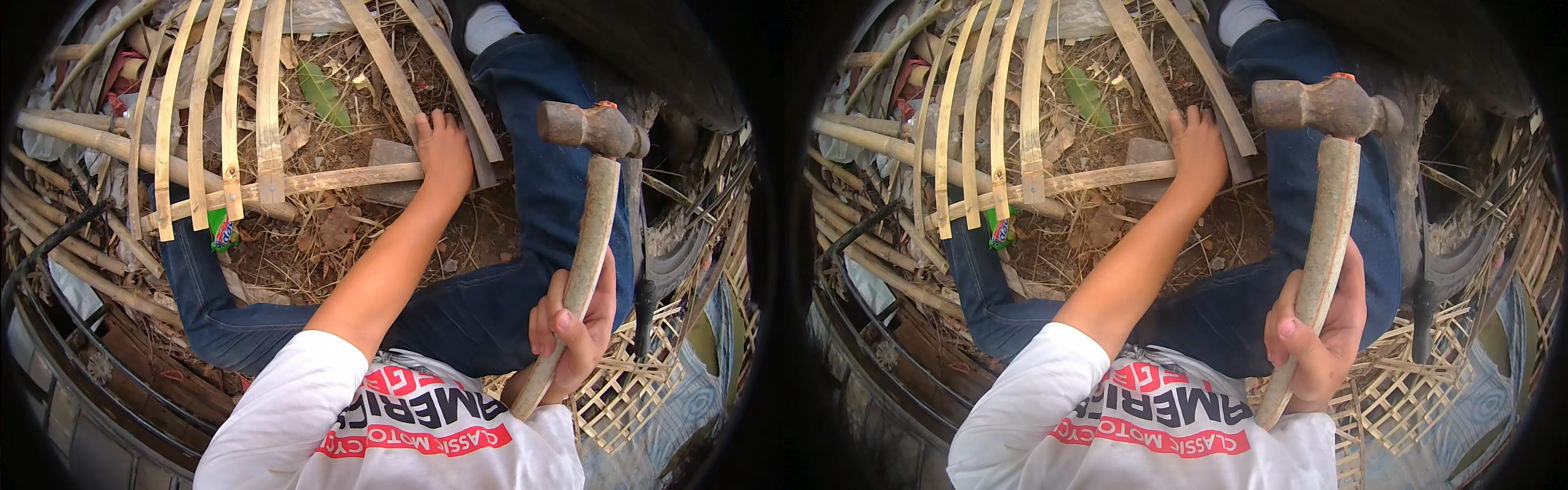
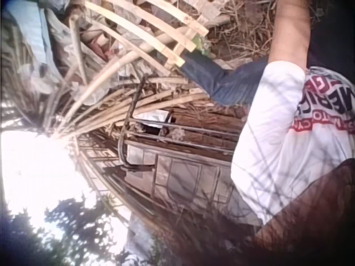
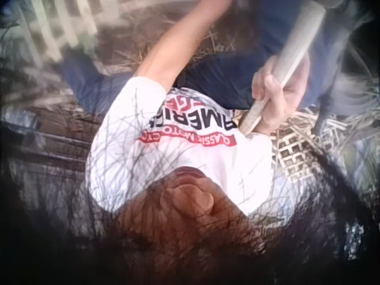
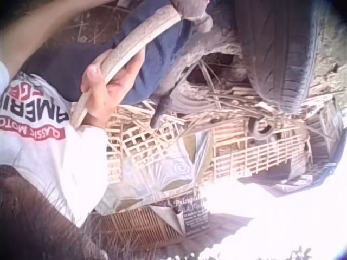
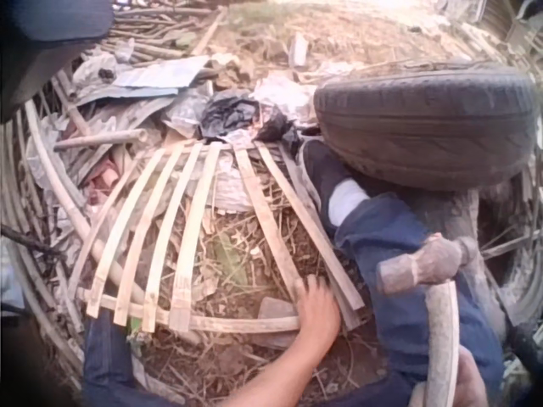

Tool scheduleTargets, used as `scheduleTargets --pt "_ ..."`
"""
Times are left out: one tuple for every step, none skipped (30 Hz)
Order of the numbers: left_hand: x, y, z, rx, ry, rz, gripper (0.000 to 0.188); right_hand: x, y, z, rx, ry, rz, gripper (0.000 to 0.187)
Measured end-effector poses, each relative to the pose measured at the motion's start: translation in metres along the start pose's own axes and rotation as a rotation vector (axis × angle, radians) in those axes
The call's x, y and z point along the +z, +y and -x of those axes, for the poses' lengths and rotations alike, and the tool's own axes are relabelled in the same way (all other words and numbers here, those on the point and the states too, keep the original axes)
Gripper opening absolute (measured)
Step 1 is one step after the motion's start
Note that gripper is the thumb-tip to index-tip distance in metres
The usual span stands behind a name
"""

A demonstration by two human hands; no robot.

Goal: The person constructs a bamboo frame by hand and with a hammer, positioning small wooden slats across bamboo poles and driving nails through them to secure the lattice.

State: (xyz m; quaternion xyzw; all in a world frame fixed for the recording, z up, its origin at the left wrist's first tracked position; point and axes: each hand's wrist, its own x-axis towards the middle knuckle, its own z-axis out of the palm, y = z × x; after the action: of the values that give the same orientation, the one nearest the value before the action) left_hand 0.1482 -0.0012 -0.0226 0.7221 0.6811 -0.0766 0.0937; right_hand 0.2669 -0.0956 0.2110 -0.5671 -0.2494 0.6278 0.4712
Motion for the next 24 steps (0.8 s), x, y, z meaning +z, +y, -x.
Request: scheduleTargets --pt "-0.001 0.002 -0.001 -0.012 -0.053 -0.016 0.029 -0.001 0.000 0.001 0.022 -0.002 -0.024 0.090" --pt "-0.002 0.003 -0.003 -0.026 -0.103 -0.029 0.031 -0.001 -0.001 0.001 0.042 -0.007 -0.044 0.091" --pt "0.000 0.004 -0.005 -0.028 -0.100 -0.028 0.031 -0.001 -0.001 0.001 0.040 -0.010 -0.043 0.091" --pt "0.005 0.006 -0.008 -0.039 -0.100 -0.073 0.033 0.000 0.000 0.001 0.044 -0.011 -0.045 0.091" --pt "0.008 0.008 -0.010 -0.053 -0.100 -0.121 0.035 -0.001 0.000 0.002 0.048 -0.014 -0.049 0.091" --pt "0.012 0.010 -0.012 -0.057 -0.097 -0.123 0.035 -0.002 -0.001 0.003 0.064 -0.022 -0.046 0.092" --pt "0.015 0.012 -0.014 -0.071 -0.100 -0.134 0.037 -0.003 -0.001 0.003 0.062 -0.027 -0.047 0.092" --pt "0.014 0.013 -0.015 -0.082 -0.103 -0.144 0.039 -0.005 0.000 0.004 0.072 -0.048 -0.047 0.092" --pt "0.014 0.013 -0.016 -0.083 -0.100 -0.146 0.039 -0.006 0.000 0.004 0.083 -0.068 -0.046 0.092" --pt "0.014 0.013 -0.017 -0.081 -0.129 -0.144 0.041 -0.006 0.000 0.004 0.088 -0.074 -0.036 0.092" --pt "0.013 0.012 -0.017 -0.077 -0.157 -0.141 0.042 -0.006 0.000 0.004 0.083 -0.075 -0.038 0.092" --pt "0.012 0.011 -0.017 -0.076 -0.152 -0.142 0.042 -0.007 0.000 0.003 0.096 -0.095 -0.028 0.092" --pt "0.010 0.010 -0.015 -0.072 -0.161 -0.136 0.044 -0.007 0.001 0.003 0.108 -0.114 -0.018 0.092" --pt "0.009 0.011 -0.015 -0.068 -0.166 -0.128 0.045 -0.008 0.000 0.002 0.110 -0.129 -0.019 0.091" --pt "0.006 0.011 -0.016 -0.066 -0.157 -0.127 0.045 -0.008 -0.001 0.002 0.101 -0.130 -0.018 0.091" --pt "0.004 0.012 -0.016 -0.068 -0.185 -0.154 0.047 -0.008 -0.001 0.003 0.105 -0.125 -0.018 0.090" --pt "0.003 0.013 -0.017 -0.071 -0.212 -0.181 0.048 -0.008 -0.002 0.003 0.109 -0.121 -0.017 0.090" --pt "0.004 0.012 -0.019 -0.068 -0.238 -0.181 0.051 -0.008 -0.002 0.003 0.110 -0.126 -0.025 0.090" --pt "0.004 0.013 -0.020 -0.070 -0.227 -0.181 0.051 -0.007 -0.002 0.003 0.099 -0.131 -0.026 0.090" --pt "0.003 0.014 -0.016 -0.098 -0.219 -0.177 0.051 -0.007 -0.002 0.003 0.104 -0.120 -0.021 0.090" --pt "0.003 0.013 -0.015 -0.127 -0.211 -0.172 0.051 -0.006 -0.002 0.003 0.111 -0.110 -0.016 0.090" --pt "0.005 0.012 -0.014 -0.100 -0.129 -0.128 0.048 -0.006 -0.001 0.002 0.101 -0.123 -0.007 0.091" --pt "0.006 0.010 -0.012 -0.104 -0.122 -0.130 0.048 -0.006 -0.002 0.002 0.096 -0.130 -0.008 0.091" --pt "-0.003 0.007 -0.008 -0.024 -0.122 -0.141 0.048 -0.007 0.000 0.002 0.096 -0.123 0.002 0.092"
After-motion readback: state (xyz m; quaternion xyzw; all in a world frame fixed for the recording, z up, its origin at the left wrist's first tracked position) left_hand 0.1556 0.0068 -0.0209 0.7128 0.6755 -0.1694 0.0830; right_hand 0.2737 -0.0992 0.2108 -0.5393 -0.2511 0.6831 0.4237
